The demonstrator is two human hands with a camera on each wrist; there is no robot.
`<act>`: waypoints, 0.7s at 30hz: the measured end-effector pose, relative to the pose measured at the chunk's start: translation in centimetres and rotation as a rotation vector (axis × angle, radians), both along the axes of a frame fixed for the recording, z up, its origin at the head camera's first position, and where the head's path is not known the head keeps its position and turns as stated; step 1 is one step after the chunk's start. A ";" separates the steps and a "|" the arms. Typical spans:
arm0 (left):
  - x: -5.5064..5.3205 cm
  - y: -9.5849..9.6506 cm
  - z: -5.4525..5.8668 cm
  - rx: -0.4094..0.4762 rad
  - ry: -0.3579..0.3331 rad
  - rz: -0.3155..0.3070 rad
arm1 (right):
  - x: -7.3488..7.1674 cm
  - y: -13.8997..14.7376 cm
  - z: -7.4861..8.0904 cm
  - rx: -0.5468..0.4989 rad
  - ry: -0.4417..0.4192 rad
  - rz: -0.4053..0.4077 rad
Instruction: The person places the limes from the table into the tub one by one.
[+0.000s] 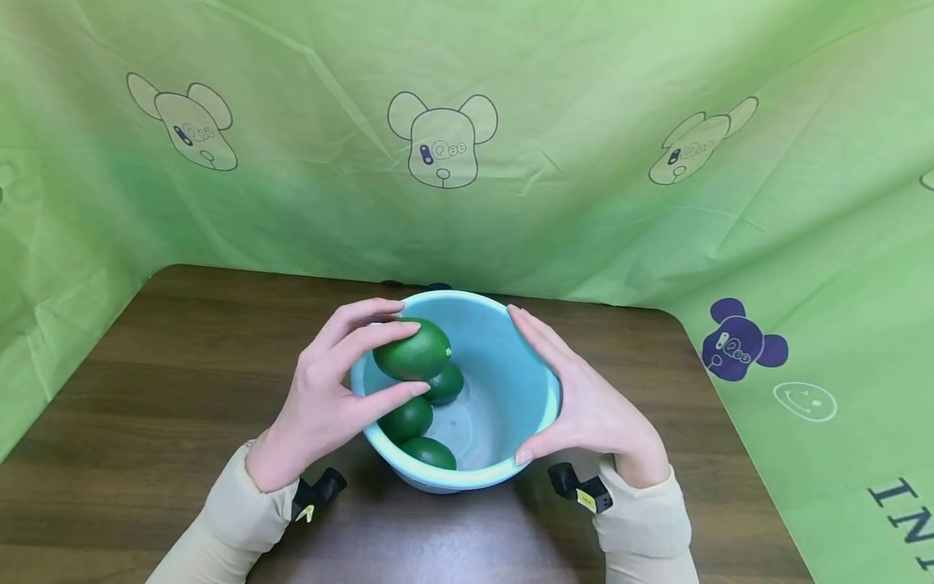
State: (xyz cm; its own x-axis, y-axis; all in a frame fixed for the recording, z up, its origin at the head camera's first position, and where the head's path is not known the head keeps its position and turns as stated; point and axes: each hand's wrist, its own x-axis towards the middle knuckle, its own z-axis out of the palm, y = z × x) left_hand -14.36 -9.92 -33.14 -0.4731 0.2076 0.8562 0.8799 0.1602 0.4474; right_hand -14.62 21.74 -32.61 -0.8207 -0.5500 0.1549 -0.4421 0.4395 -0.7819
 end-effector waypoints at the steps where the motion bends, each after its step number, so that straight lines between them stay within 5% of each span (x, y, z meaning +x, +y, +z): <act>1: 0.0 0.0 -0.1 0.003 0.005 0.000 | 0.0 0.0 0.0 -0.001 0.000 0.000; 21: 1.1 0.8 0.1 -0.032 0.093 -0.039 | 0.2 0.0 -0.4 0.014 0.019 -0.010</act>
State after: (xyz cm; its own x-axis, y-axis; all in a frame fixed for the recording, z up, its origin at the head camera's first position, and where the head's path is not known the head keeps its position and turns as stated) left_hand -13.27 -9.13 -33.02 -0.3834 0.2526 0.8884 0.9230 0.1382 0.3591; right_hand -14.41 21.71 -33.03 -0.8232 -0.5439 0.1627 -0.4523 0.4552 -0.7669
